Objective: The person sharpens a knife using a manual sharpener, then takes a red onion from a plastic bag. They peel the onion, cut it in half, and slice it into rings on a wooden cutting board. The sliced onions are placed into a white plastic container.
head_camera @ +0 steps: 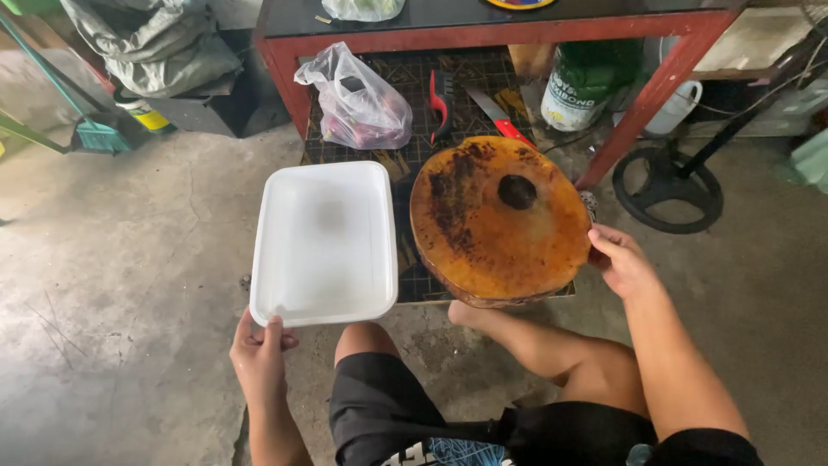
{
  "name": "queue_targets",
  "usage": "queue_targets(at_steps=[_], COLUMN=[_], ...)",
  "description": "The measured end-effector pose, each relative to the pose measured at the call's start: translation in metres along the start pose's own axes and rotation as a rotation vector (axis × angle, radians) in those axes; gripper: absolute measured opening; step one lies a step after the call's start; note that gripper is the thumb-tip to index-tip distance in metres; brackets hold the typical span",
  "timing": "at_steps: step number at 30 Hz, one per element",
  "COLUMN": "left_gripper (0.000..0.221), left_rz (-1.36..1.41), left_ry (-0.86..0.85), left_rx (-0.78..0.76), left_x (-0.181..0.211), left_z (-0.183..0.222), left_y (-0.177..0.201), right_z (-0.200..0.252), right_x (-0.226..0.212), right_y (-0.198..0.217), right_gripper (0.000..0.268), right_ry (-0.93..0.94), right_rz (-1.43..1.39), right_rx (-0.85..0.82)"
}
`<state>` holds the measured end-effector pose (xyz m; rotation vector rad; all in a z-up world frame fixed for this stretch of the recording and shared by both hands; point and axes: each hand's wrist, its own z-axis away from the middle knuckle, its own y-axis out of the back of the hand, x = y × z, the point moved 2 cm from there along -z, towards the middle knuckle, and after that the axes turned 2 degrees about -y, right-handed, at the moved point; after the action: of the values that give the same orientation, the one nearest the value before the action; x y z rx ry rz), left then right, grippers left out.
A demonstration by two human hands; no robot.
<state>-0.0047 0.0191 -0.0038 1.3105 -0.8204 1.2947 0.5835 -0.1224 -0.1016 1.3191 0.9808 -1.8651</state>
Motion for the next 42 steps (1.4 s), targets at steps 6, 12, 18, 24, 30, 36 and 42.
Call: queue_targets(at_steps=[6, 12, 18, 24, 30, 36, 42], left_gripper=[0.069, 0.063, 0.070, 0.073, 0.068, 0.063, 0.054], left_rz=[-0.003, -0.041, -0.013, -0.057, 0.129, -0.104, -0.745], left_ry=[-0.014, 0.028, -0.012, 0.003, -0.105, 0.106, 0.265], left_rx=[0.023, 0.038, -0.029, -0.048, -0.021, -0.125, -0.489], left_x=[0.004, 0.031, 0.016, 0.006, -0.024, -0.274, -0.344], left_z=[-0.002, 0.010, 0.005, 0.000, 0.014, -0.006, 0.041], left_y=[0.000, -0.006, -0.010, -0.006, -0.003, 0.028, 0.013], right_z=[0.041, 0.057, 0.064, 0.076, 0.171, 0.308, 0.353], right_x=[-0.029, -0.043, -0.049, -0.036, 0.021, 0.205, 0.201], right_y=[-0.041, -0.056, -0.074, -0.042, 0.107, 0.230, 0.263], right_gripper=[0.044, 0.051, 0.059, 0.059, 0.039, 0.031, 0.032], right_ry=[-0.063, -0.165, -0.122, -0.059, 0.151, -0.133, -0.184], right_rz=[0.282, 0.582, 0.400, 0.356, 0.281, 0.428, 0.476], right_rx=[0.106, 0.238, 0.270, 0.240, 0.557, 0.935, 0.810])
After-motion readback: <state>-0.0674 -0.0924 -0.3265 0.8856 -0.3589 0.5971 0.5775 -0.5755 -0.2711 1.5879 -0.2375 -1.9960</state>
